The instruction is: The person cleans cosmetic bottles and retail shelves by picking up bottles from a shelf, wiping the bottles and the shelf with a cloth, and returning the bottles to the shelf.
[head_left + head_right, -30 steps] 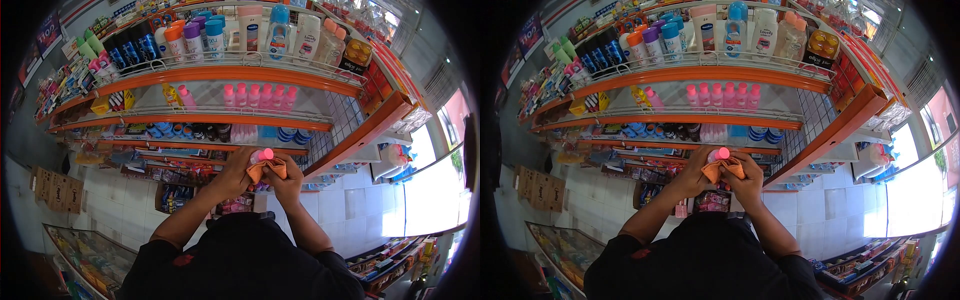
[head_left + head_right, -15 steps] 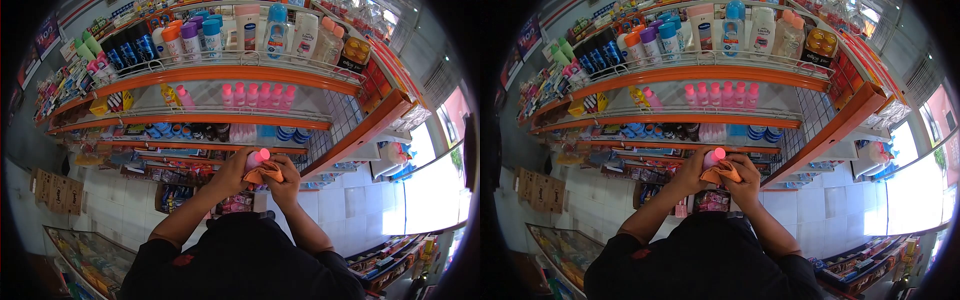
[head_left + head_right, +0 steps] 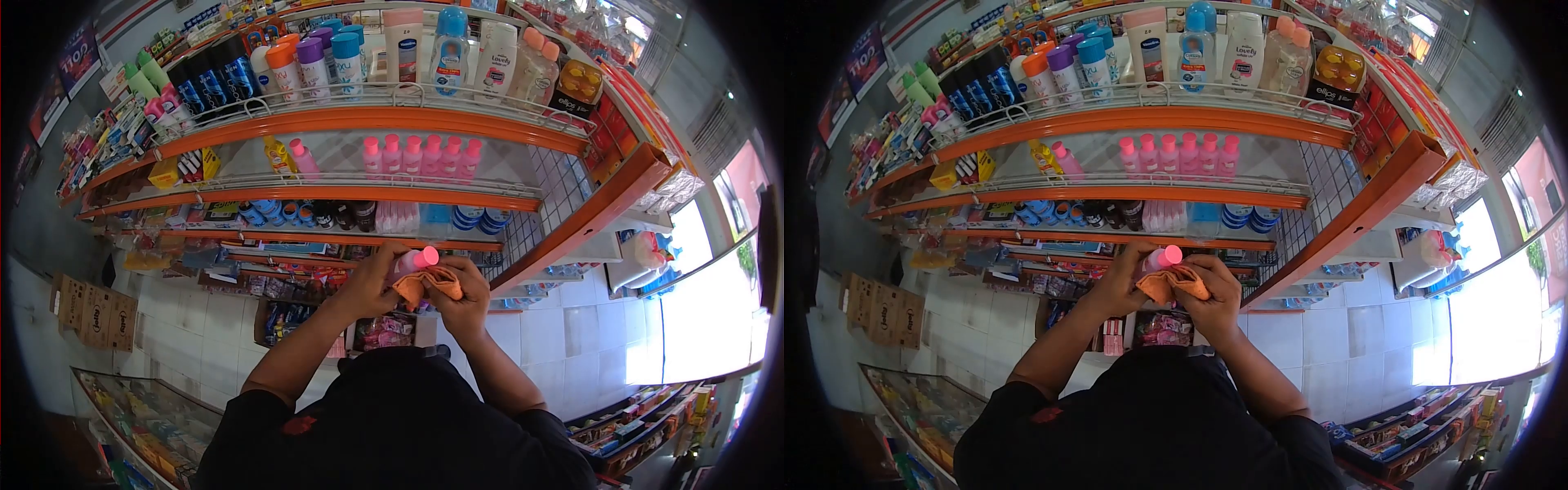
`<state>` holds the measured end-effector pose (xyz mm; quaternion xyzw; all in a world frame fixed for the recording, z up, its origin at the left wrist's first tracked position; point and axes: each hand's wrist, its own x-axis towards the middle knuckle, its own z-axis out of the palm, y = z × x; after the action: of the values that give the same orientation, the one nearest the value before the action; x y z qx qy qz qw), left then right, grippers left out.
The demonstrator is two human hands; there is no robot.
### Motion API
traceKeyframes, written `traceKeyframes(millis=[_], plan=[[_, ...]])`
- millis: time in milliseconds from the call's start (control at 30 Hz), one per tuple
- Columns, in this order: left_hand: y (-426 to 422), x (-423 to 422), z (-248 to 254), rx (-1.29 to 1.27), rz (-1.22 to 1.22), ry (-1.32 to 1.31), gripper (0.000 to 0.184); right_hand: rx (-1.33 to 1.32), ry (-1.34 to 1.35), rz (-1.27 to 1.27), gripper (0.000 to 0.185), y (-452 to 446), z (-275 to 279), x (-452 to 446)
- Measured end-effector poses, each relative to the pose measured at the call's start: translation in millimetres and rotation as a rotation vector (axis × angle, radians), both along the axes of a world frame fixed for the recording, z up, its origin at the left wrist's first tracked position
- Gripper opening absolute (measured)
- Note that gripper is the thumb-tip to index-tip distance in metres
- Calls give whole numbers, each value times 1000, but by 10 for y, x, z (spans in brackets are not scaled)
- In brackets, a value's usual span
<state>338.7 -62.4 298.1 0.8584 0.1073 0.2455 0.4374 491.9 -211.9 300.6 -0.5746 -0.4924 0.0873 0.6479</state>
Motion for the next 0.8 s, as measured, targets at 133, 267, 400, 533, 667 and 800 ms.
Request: traceKeyframes(millis=[133, 267, 400, 533, 667, 800], plan=[[-26, 52, -6, 48, -8, -75, 74, 46, -132, 12, 37, -3, -8, 1], [-120, 73, 118, 109, 85, -34, 74, 93, -240, -35, 38, 3, 6, -96], [-149, 92, 109, 183, 132, -88, 74, 133, -191, -89, 39, -10, -91, -138], [-167, 71, 147, 128, 143, -115, 74, 112, -176, -171, 38, -55, -65, -101], [-179, 63, 94, 241, 175, -130, 65, 69, -115, -143, 39, -58, -81, -116], [-128, 75, 155, 256, 104, -124, 60, 85, -60, -89, 40, -37, -64, -86]])
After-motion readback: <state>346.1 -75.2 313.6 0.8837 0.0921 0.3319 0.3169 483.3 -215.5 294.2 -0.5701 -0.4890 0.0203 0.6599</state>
